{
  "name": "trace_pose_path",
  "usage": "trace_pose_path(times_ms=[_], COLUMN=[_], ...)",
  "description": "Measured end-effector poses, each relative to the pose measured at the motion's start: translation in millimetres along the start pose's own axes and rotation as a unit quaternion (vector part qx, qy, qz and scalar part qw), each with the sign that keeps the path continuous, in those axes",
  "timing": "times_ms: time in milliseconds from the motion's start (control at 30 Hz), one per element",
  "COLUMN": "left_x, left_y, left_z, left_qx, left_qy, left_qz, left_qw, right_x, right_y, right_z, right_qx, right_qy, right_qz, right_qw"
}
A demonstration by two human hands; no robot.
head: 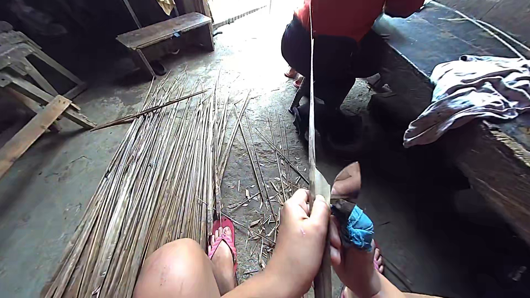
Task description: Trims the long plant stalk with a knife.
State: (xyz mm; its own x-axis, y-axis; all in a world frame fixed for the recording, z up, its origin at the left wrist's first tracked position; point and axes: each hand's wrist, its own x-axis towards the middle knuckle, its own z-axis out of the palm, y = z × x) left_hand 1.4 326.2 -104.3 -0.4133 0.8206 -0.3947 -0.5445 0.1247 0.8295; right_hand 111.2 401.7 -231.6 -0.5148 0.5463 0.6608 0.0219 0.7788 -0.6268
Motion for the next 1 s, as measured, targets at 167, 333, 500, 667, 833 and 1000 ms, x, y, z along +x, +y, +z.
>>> trace_pose_path(times_ms=[167,333,500,667,833,1000], left_x=[-1,1,-2,8,9,8], left_y=[5,6,13,15,-1,-6], left_z=[-4,-8,-9,-15,-15,-12], left_qx=[-0.034,-0.063,-0.084,-0.06,0.047,0.12], left_qy=[-0.005,-0.003,-0.013,-0.001,-0.018,0.023], left_qz=[-0.012,-0.042,-0.062,-0.088,-0.063,-0.021], left_qw=[0.999,0.997,0.994,0.994,0.997,0.992], right_x=[-3,-6,11,17,17,15], right_y=[14,31,28,10,-8,-6], right_z=[3,4,2,-4,-10,-8], right_qx=[-0.066,-0.095,-0.185,-0.068,0.013,0.004], right_qy=[-0.013,-0.032,-0.006,0.016,-0.012,0.003], right_qz=[0.01,0.021,0.173,0.151,0.084,0.006], right_qw=[0.998,0.995,0.968,0.986,0.996,1.0])
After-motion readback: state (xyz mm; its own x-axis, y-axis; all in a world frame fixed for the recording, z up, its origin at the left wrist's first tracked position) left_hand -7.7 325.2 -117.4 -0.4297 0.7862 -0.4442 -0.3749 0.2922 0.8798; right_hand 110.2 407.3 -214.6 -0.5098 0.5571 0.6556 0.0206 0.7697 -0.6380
